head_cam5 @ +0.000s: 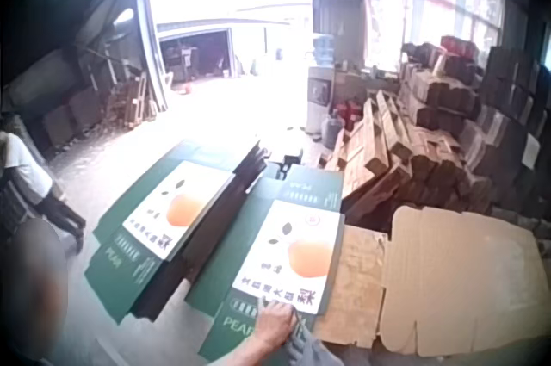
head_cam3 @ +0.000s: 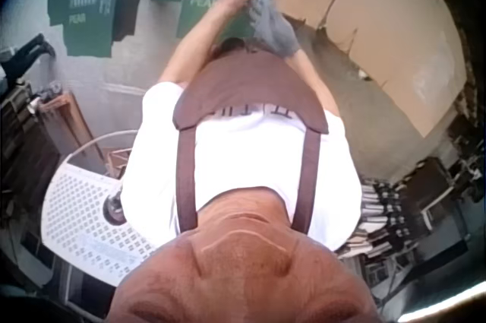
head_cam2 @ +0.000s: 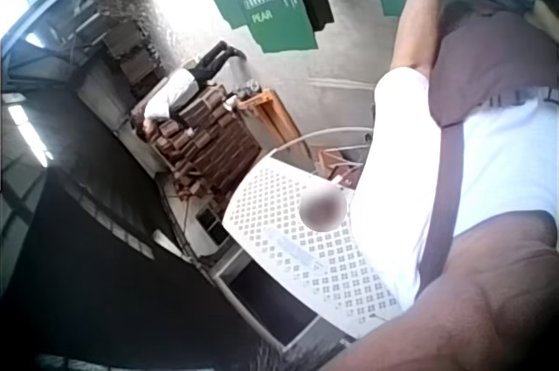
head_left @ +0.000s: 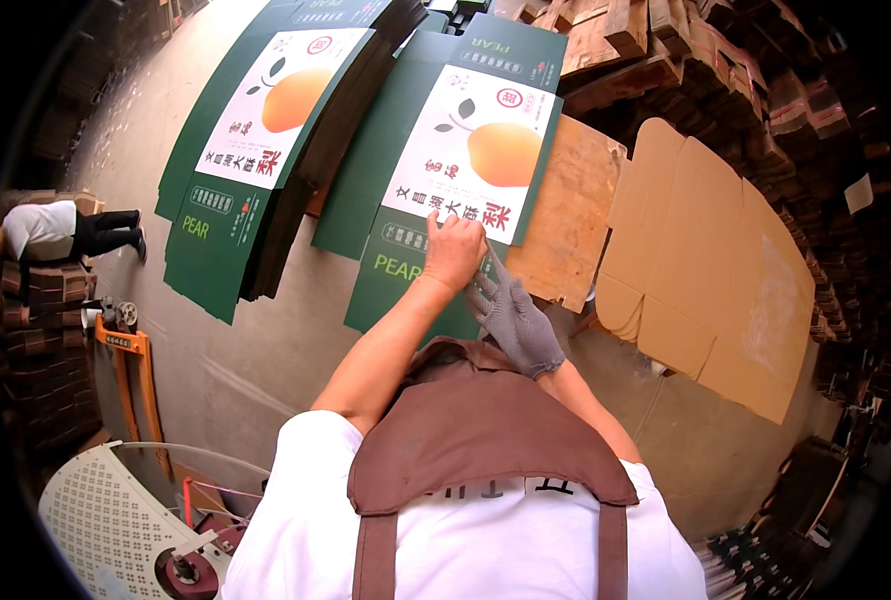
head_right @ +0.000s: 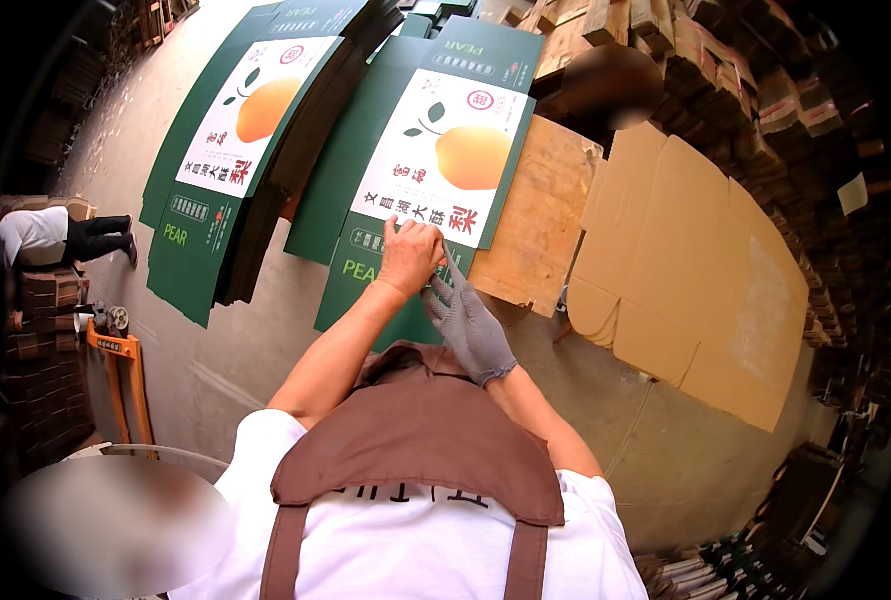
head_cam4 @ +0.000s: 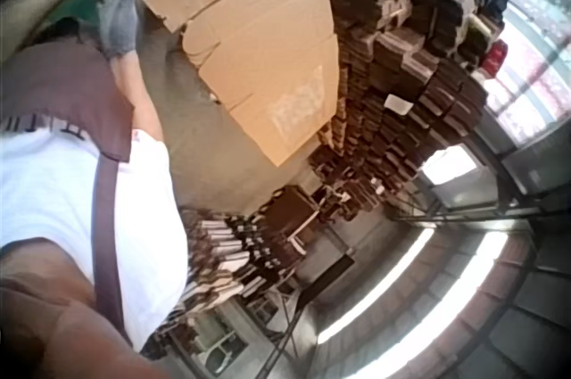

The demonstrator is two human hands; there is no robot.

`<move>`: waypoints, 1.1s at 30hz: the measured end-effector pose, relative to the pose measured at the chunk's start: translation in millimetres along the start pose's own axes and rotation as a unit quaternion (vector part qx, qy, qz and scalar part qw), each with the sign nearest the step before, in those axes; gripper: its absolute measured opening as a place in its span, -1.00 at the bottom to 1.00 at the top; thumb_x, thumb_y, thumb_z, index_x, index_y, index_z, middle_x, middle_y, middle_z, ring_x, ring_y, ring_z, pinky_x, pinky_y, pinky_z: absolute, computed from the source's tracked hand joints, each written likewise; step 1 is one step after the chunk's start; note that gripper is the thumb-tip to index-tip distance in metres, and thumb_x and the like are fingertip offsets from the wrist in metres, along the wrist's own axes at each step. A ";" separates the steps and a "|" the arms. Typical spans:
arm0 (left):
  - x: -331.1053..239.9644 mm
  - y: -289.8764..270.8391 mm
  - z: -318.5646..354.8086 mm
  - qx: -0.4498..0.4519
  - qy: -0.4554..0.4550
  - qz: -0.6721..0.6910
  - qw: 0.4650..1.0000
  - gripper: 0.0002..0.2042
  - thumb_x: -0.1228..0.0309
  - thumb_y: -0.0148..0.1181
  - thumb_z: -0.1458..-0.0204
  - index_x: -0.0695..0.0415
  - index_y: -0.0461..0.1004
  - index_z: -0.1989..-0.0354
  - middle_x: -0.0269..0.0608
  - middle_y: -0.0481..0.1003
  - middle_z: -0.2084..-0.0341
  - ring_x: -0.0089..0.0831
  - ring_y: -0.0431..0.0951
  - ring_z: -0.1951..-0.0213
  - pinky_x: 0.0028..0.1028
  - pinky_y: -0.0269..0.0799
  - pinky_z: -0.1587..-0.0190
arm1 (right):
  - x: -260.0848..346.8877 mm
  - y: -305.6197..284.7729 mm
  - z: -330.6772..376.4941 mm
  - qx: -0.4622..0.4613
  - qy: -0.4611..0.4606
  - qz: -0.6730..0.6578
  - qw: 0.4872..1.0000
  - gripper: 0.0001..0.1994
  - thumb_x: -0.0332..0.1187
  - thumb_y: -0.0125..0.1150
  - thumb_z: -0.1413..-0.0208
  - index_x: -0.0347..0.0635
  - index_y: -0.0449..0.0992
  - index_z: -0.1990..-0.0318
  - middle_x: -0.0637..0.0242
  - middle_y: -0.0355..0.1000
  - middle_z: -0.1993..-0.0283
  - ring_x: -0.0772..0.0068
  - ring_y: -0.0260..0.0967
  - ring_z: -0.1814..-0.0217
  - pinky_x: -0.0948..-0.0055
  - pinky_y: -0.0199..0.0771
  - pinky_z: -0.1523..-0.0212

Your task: The person applies a white adhesive to a large flat cardboard sheet using a brush, spreading it across the surface. They then lift and place a printed cardboard box labeled 'PEAR' onto the glued area.

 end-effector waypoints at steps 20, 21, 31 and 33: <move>-39.1 -31.3 17.7 -0.046 0.117 0.089 0.988 -0.96 0.46 0.21 0.01 0.01 0.51 0.39 -0.32 0.48 0.46 -0.31 0.48 0.23 -0.07 0.15 -0.19 | -1.3 -18.4 0.8 -0.112 0.056 -0.008 0.992 -0.55 -0.13 -0.28 -0.44 -0.10 0.13 -0.37 0.29 0.20 -0.33 0.32 0.15 -0.36 0.31 0.18 -0.35; -24.2 -25.2 10.7 -0.059 0.067 0.073 0.993 -0.99 0.46 0.17 0.00 0.04 0.50 0.41 -0.28 0.48 0.48 -0.28 0.48 0.24 -0.07 0.15 -0.17 | 0.4 -7.1 -0.6 -0.123 0.066 0.009 0.990 -0.54 -0.14 -0.26 -0.43 -0.08 0.11 -0.38 0.30 0.21 -0.33 0.31 0.17 -0.35 0.32 0.20 -0.34; -30.8 1.9 48.5 0.150 -0.248 0.602 0.744 -0.74 0.25 0.05 -0.29 0.19 0.55 0.22 -0.42 0.47 0.45 -0.69 0.34 0.28 -0.57 0.31 0.12 | 15.1 -15.9 7.7 -0.114 0.070 -0.076 0.988 -0.50 -0.12 -0.21 -0.42 -0.15 0.12 -0.40 0.28 0.19 -0.38 0.31 0.22 -0.36 0.34 0.27 -0.28; -16.4 33.7 55.5 0.115 -0.197 0.546 0.806 -0.71 0.26 0.06 -0.28 0.21 0.46 0.41 -0.45 0.36 0.57 -0.69 0.26 0.41 -0.58 0.31 0.28 | 12.8 -0.5 18.3 -0.146 0.061 0.000 0.987 -0.50 -0.10 -0.27 -0.43 -0.16 0.12 -0.39 0.28 0.16 -0.40 0.34 0.09 -0.45 0.27 0.07 -0.42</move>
Point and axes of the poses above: each hand's wrist, its own z-axis away from the middle knuckle, its own y-axis out of the palm, x = y × z, the point moved 2 cm from there along -z, towards the middle knuckle
